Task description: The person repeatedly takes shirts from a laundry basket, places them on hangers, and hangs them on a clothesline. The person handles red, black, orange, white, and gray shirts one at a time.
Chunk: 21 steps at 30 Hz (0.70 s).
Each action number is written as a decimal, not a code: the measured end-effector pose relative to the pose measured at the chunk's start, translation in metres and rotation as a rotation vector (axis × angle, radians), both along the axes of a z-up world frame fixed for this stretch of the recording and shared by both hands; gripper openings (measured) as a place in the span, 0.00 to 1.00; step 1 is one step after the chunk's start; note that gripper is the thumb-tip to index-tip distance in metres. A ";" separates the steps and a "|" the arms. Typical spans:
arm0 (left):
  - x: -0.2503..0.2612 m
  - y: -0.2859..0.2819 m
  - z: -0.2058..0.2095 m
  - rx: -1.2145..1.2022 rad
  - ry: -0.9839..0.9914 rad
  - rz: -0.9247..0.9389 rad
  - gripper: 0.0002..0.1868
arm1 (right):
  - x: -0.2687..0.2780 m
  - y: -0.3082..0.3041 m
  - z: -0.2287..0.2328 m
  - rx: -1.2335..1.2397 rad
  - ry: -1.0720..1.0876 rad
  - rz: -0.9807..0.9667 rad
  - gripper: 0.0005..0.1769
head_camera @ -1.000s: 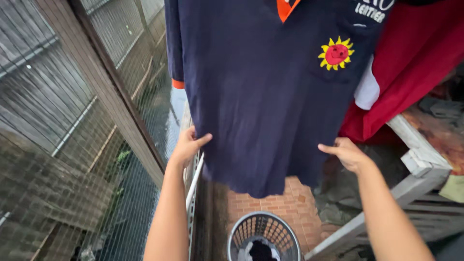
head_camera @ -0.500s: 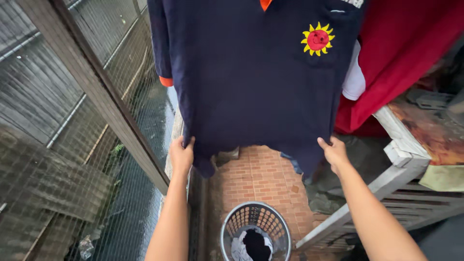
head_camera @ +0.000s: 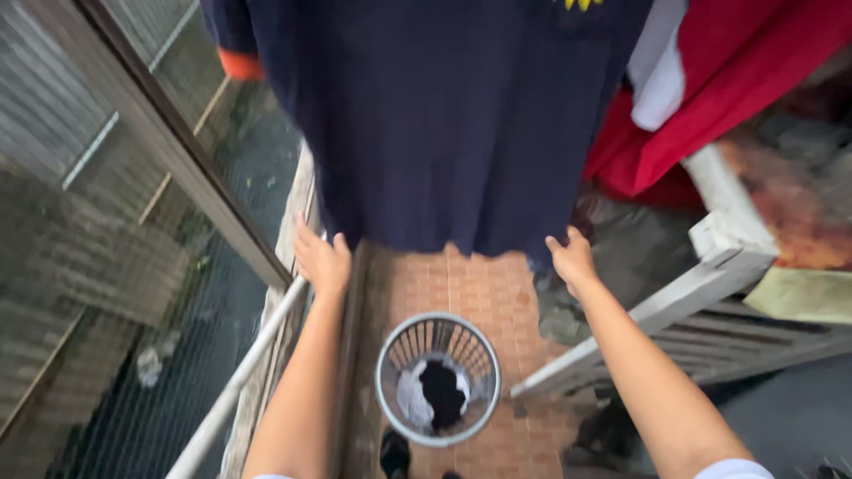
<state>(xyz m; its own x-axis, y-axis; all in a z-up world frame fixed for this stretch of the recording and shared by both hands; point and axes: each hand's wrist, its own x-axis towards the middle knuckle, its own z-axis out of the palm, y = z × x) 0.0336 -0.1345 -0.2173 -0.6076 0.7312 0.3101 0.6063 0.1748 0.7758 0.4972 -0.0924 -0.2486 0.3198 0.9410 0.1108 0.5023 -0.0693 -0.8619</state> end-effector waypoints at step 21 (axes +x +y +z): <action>0.036 -0.164 -0.286 -0.622 0.372 -0.431 0.46 | -0.047 -0.147 -0.360 -0.456 -0.483 0.398 0.23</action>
<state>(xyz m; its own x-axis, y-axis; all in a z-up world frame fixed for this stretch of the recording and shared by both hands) 0.0699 -0.2985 -0.5030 -0.1741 0.9795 -0.1010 0.9149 0.1988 0.3513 0.4499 -0.2393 -0.6087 -0.0373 0.9611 -0.2736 0.8767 -0.0999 -0.4706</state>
